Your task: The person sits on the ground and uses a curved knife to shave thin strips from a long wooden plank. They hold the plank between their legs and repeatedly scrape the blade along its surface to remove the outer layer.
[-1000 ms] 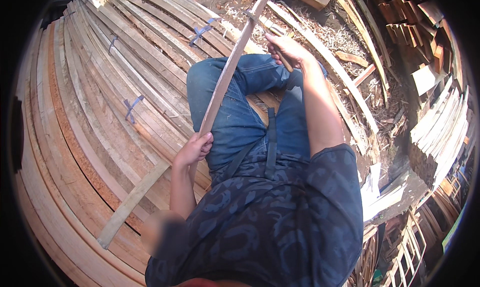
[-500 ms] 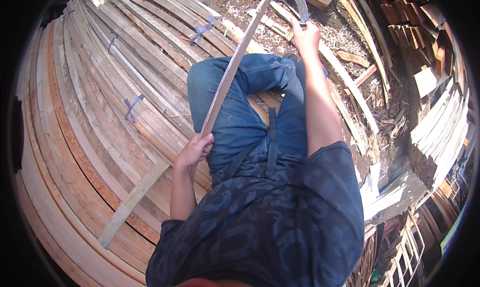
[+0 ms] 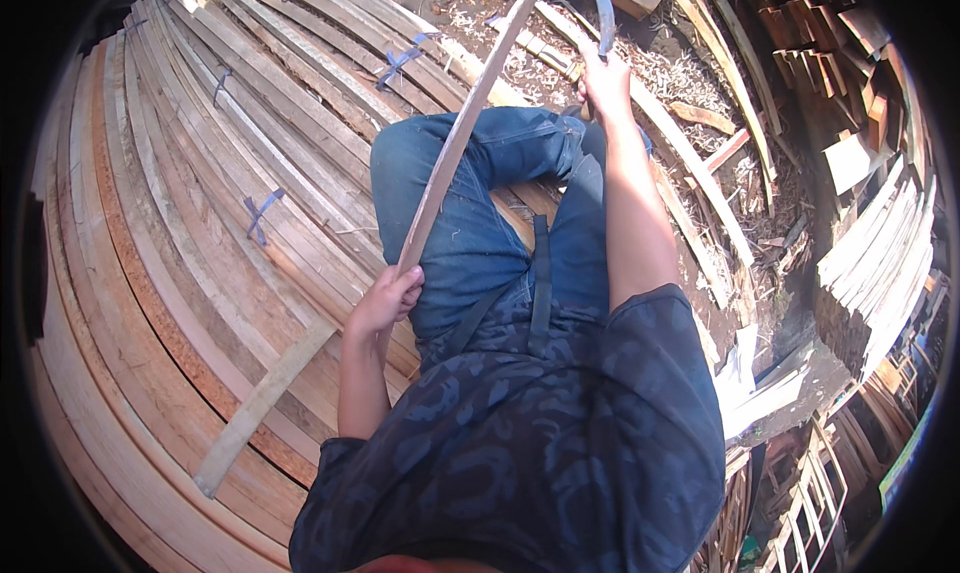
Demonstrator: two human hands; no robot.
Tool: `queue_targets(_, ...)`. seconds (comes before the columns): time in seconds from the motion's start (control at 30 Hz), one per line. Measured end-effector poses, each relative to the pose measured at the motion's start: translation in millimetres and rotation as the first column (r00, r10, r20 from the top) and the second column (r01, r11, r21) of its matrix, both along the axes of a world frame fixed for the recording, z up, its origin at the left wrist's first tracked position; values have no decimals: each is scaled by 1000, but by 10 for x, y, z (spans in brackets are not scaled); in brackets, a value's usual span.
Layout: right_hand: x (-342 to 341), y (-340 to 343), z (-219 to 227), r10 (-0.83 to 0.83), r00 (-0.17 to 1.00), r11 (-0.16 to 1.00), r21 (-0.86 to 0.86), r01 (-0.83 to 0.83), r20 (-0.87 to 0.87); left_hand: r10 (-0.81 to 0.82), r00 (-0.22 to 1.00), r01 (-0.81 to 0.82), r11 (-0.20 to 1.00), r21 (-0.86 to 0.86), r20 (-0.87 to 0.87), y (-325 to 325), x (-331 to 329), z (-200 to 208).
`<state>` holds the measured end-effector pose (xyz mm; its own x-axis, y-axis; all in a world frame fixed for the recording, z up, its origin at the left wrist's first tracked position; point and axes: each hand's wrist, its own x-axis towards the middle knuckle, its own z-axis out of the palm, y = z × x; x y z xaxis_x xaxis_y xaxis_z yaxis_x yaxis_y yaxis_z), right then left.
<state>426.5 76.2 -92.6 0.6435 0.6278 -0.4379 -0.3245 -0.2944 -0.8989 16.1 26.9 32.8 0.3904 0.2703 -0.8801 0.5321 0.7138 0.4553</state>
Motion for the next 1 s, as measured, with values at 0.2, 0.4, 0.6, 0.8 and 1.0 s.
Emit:
queue_targets(0.2,-579,-251,157,480,877,864,-170,-473,1,-35,999,38,989,145,-23,-63,12,-31)
queue_targets(0.4,-950,-782,208,274,936,956,-46,-291,-221,-184,905,380,752,538,-382,-253,177,175)
queue_targets(0.6,-994,-1076,410,340,939,933,-107,-344,-53,-67,879,391,669,632,-472,-436,184,139)
queue_targets(0.8,-996,-1142,550,550,766,834,-158,-529,333,-13,882,376,623,686,-471,-518,184,-28)
queue_targets(1.0,-1039,-1017,871,721,522,693,-482,-536,456,-20,890,371,610,700,-455,-502,190,-54)
